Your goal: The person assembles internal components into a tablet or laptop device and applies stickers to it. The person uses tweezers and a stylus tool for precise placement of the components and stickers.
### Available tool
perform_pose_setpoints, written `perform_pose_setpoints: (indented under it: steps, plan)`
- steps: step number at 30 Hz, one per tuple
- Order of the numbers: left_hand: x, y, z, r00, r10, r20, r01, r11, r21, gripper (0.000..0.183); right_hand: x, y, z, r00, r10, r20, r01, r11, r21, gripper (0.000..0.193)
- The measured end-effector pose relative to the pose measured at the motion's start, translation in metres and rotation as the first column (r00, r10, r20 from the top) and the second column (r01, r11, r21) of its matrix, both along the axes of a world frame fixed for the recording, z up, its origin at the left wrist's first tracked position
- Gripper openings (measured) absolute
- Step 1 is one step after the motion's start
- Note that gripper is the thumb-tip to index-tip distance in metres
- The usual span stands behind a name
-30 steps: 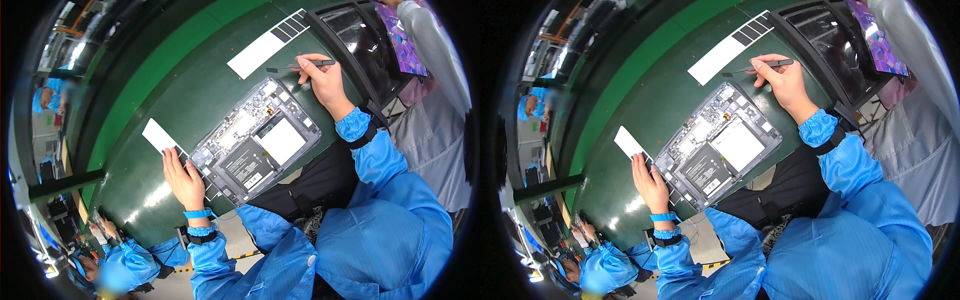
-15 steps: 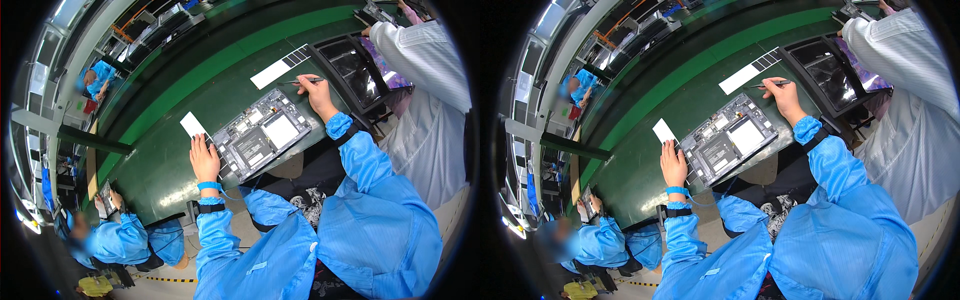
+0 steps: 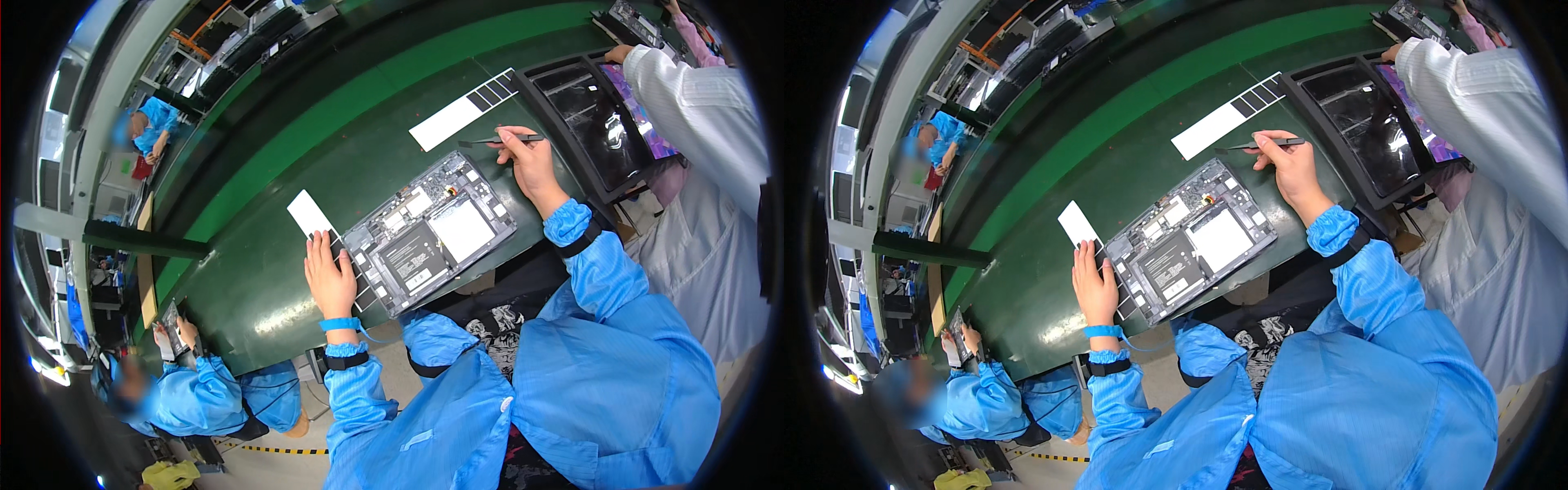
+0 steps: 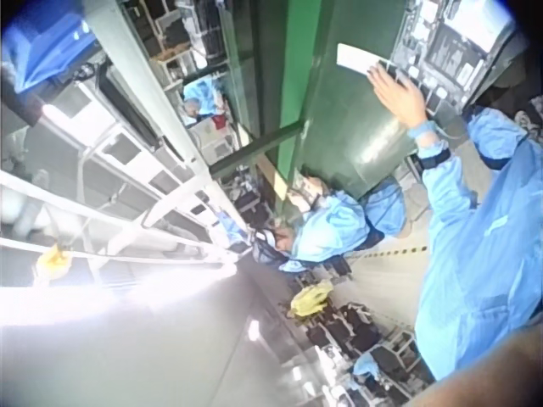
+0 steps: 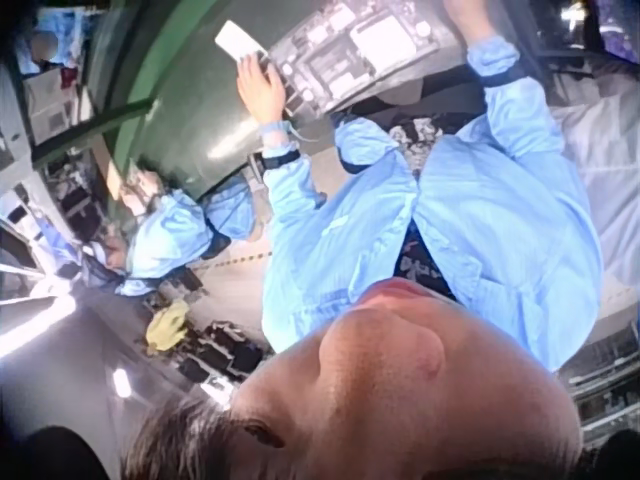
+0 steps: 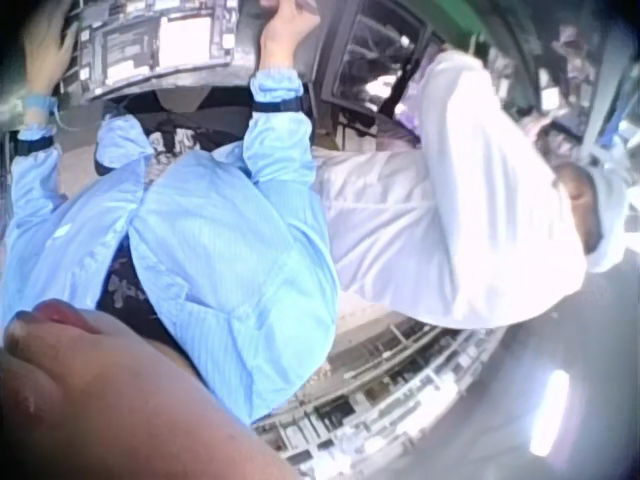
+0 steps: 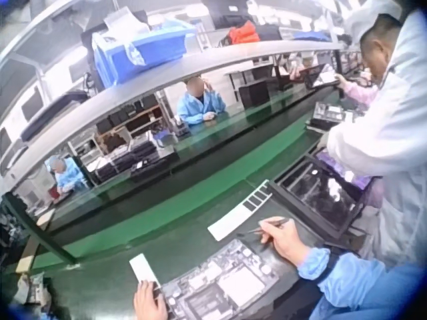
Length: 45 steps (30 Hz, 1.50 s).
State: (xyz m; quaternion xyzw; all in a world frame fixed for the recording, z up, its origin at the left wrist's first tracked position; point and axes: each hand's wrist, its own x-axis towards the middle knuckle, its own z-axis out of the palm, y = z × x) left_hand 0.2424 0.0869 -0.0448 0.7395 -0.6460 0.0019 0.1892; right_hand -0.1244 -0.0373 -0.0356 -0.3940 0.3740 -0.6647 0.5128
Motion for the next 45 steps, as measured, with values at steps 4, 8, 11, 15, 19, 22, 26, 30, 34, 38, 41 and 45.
perform_pose_setpoints:
  steps: [4,8,11,15,19,22,26,30,34,38,41,45]
  plan:
    - [-0.002,0.001,0.002,0.999,-0.004,-0.038,0.004,1.000,0.008,0.050,-0.001,0.003,-0.002,1.000,0.018,-0.014,-0.017,0.999,0.035,0.022]
    - [-0.003,-0.002,0.004,0.999,0.004,-0.052,-0.003,1.000,0.027,0.050,-0.001,0.004,0.001,0.999,0.041,-0.028,-0.041,0.999,0.030,0.021]
    - [-0.003,-0.004,0.004,0.999,0.008,-0.053,-0.006,0.999,0.035,0.050,0.002,0.001,0.004,0.999,0.033,-0.041,-0.029,0.996,0.082,0.021]
    - [-0.001,-0.012,0.009,0.999,0.020,-0.050,-0.019,1.000,0.012,0.049,0.007,-0.010,0.001,0.997,0.041,-0.068,-0.036,0.997,0.068,0.021]
    - [-0.002,-0.018,0.013,0.997,0.009,-0.072,-0.009,1.000,-0.008,0.051,0.005,-0.013,0.007,0.986,0.031,-0.164,-0.022,0.998,0.057,0.021]
    - [-0.003,-0.010,0.022,0.995,-0.008,-0.100,0.007,1.000,-0.011,0.050,0.007,0.001,0.015,0.986,0.000,-0.169,0.009,0.999,0.054,0.021]
    - [0.007,0.002,0.007,0.993,0.048,-0.112,-0.044,0.998,0.036,0.055,0.012,0.003,-0.021,0.984,0.016,-0.178,0.010,0.990,0.143,0.017]
    - [0.002,0.008,0.017,0.990,0.041,-0.134,-0.038,0.999,0.023,0.053,0.015,0.015,-0.002,0.989,0.020,-0.149,-0.001,0.992,0.128,0.019]
    - [0.003,0.003,0.017,0.990,0.032,-0.141,-0.031,0.999,0.007,0.052,0.014,0.011,0.006,0.988,0.023,-0.152,0.001,0.988,0.156,0.019]
    - [0.003,-0.002,0.018,0.987,0.025,-0.161,-0.026,1.000,-0.005,0.051,0.016,0.006,0.006,0.992,0.011,-0.126,0.006,0.992,0.129,0.018]
    - [0.004,-0.003,0.015,0.987,0.025,-0.158,-0.027,1.000,-0.006,0.051,0.015,0.006,0.006,0.991,0.021,-0.133,0.000,0.988,0.157,0.017]
    - [0.004,0.000,0.013,0.989,0.020,-0.149,-0.022,1.000,-0.008,0.050,0.017,0.008,0.004,0.994,0.024,-0.108,-0.009,0.990,0.137,0.016]
